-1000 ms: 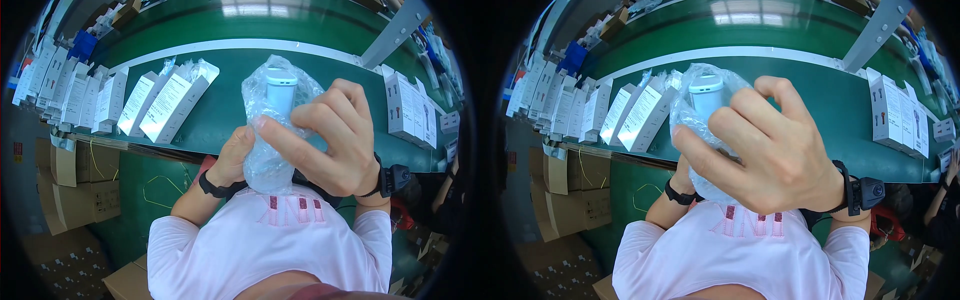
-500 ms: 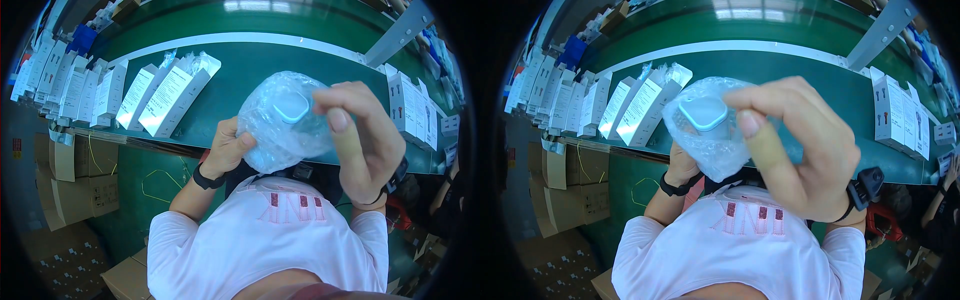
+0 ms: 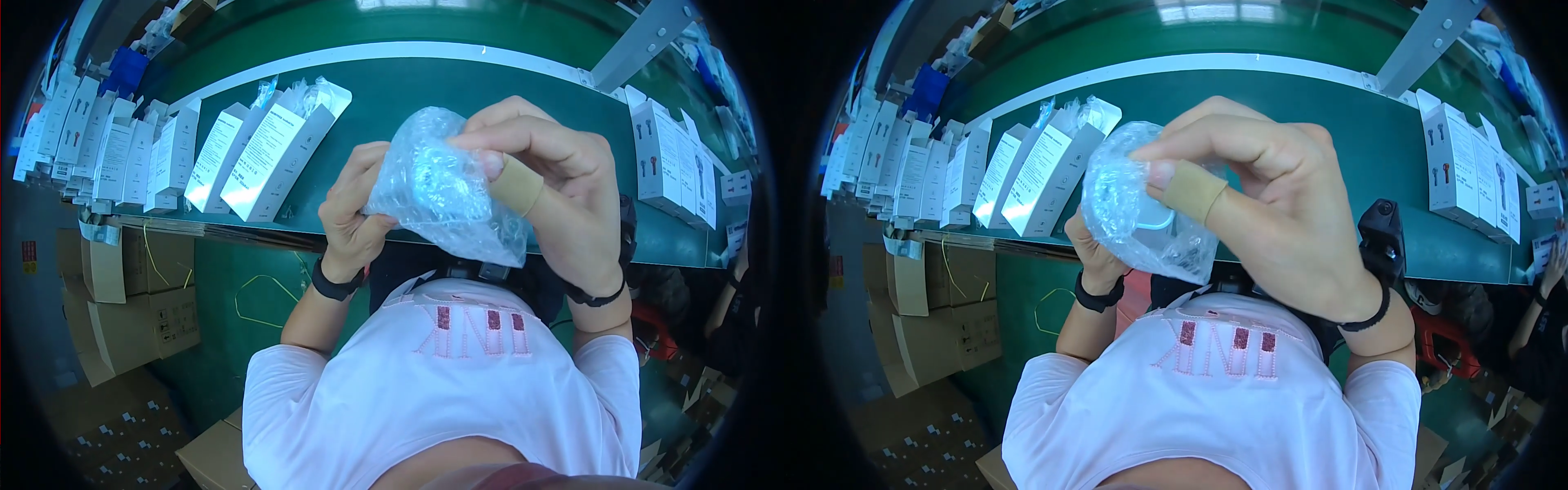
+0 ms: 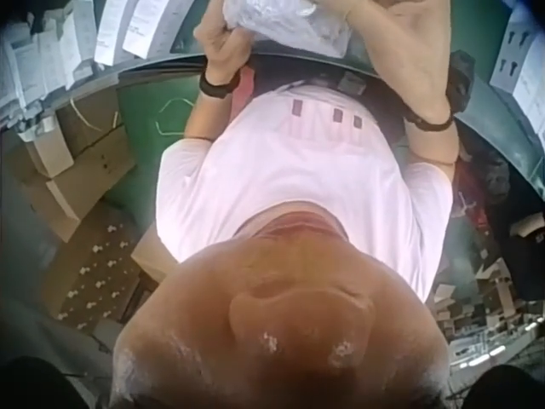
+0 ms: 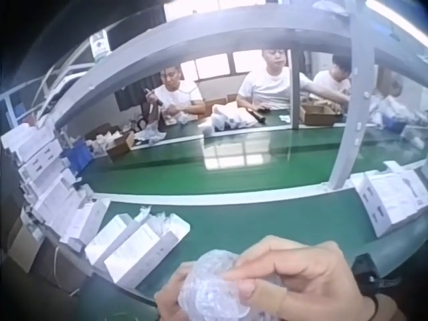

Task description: Packaging products by wrapping them in bubble wrap and placing them in boxes.

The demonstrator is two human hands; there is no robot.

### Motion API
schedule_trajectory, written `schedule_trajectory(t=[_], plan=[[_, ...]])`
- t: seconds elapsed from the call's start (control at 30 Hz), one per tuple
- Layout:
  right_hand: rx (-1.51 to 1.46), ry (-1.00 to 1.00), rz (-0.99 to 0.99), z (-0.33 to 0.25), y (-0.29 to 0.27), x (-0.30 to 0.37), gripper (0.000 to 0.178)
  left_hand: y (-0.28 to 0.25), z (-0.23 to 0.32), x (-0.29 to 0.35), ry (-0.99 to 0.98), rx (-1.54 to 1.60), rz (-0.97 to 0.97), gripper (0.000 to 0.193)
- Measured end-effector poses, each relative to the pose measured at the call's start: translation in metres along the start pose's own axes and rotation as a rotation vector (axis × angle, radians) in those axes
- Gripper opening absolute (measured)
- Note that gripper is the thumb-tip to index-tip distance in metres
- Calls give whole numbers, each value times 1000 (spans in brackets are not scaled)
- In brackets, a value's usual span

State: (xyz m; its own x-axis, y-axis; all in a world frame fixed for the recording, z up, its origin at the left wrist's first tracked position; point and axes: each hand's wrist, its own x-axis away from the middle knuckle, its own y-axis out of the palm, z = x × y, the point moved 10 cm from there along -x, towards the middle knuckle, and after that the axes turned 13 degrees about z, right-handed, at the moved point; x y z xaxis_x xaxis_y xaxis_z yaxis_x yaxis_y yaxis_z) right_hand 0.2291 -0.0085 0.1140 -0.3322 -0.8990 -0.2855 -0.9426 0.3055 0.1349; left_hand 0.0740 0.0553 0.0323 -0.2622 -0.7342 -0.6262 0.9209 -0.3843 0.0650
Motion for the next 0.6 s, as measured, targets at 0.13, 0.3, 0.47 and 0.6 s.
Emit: schedule_trajectory(t=[0.13,0.3,0.47,0.6], plan=[[110,-196,38,-16,8,5,16,-4,1,-2,-43,47,58,42],[143,-219,17,-16,8,2,17,-13,-19,7,-238,-3,51,40],[67,-139,-177,-11,22,-1,20,-6,-3,9,-213,22,6,37],[33,-108,-133,-9,16,-3,25,-5,23,1,100,-107,-25,43]])
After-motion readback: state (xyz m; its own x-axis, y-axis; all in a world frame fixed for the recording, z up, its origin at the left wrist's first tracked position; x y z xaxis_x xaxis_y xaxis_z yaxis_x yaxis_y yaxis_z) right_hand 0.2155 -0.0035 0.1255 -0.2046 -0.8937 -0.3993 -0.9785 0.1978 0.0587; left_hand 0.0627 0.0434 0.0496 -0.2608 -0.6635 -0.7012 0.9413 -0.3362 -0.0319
